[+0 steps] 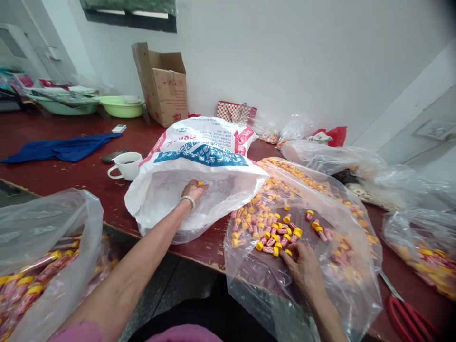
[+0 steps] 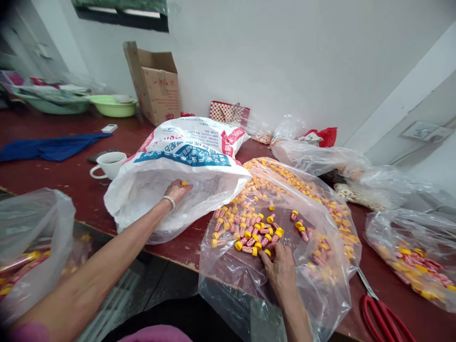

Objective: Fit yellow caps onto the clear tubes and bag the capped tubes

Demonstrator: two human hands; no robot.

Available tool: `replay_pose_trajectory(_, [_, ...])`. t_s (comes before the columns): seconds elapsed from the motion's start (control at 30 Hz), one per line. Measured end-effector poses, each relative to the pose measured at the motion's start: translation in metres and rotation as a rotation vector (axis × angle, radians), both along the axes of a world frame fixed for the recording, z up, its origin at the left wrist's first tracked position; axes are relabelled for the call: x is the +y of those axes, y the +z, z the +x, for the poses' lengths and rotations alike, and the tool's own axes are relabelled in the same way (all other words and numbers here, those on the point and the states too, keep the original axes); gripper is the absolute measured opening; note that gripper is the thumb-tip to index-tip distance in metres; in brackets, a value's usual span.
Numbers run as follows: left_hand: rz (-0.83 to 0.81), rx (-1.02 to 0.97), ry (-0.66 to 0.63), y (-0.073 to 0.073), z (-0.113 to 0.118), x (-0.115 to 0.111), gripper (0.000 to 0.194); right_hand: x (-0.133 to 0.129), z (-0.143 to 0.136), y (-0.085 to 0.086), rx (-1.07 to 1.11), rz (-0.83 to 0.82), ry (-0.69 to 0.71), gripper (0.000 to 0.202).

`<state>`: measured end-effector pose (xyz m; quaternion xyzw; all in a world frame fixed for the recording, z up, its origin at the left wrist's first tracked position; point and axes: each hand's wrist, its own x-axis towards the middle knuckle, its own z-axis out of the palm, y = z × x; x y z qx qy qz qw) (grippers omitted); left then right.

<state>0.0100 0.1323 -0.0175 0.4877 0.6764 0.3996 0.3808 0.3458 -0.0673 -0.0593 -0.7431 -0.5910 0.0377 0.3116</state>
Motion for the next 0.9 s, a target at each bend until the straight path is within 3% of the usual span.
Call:
replay_pose_trajectory(0.1, [-0.040,0.161,0.013,-0.007,0.004,0.014,0.037,-0.001,-0.003,0.007,0.049,-0.059,-0.035,0.034])
replay_pose_trajectory(0.23, [-0.057,0.224,-0.071,-0.007,-0.001,0.020,0.032,-0.008,-0.005,0.015,0.159,-0.068,-0.151,0.041])
replay_pose_trajectory(0.4, [0.032,0.152,-0.169,-0.003,-0.006,-0.005,0.018,-0.020,-0.016,0.031,0.357,0.065,-0.280,0.050])
replay_pose_trajectory(0.5, [0.106,0.064,-0.245,0.008,-0.005,-0.042,0.019,-0.028,-0.043,0.050,0.638,0.157,-0.131,0.048])
replay_pose_trajectory(0.67, [0.134,-0.307,-0.567,0.031,0.002,-0.125,0.034,-0.025,-0.114,0.082,0.916,0.264,0.188,0.034])
replay_pose_trajectory(0.77, [0.054,-0.409,-0.690,0.040,0.009,-0.161,0.034,-0.018,-0.140,0.088,0.847,0.265,0.334,0.025])
replay_pose_trajectory(0.9, [0.017,-0.450,-0.750,0.039,0.018,-0.180,0.029,-0.024,-0.142,0.092,0.558,0.208,0.550,0.020])
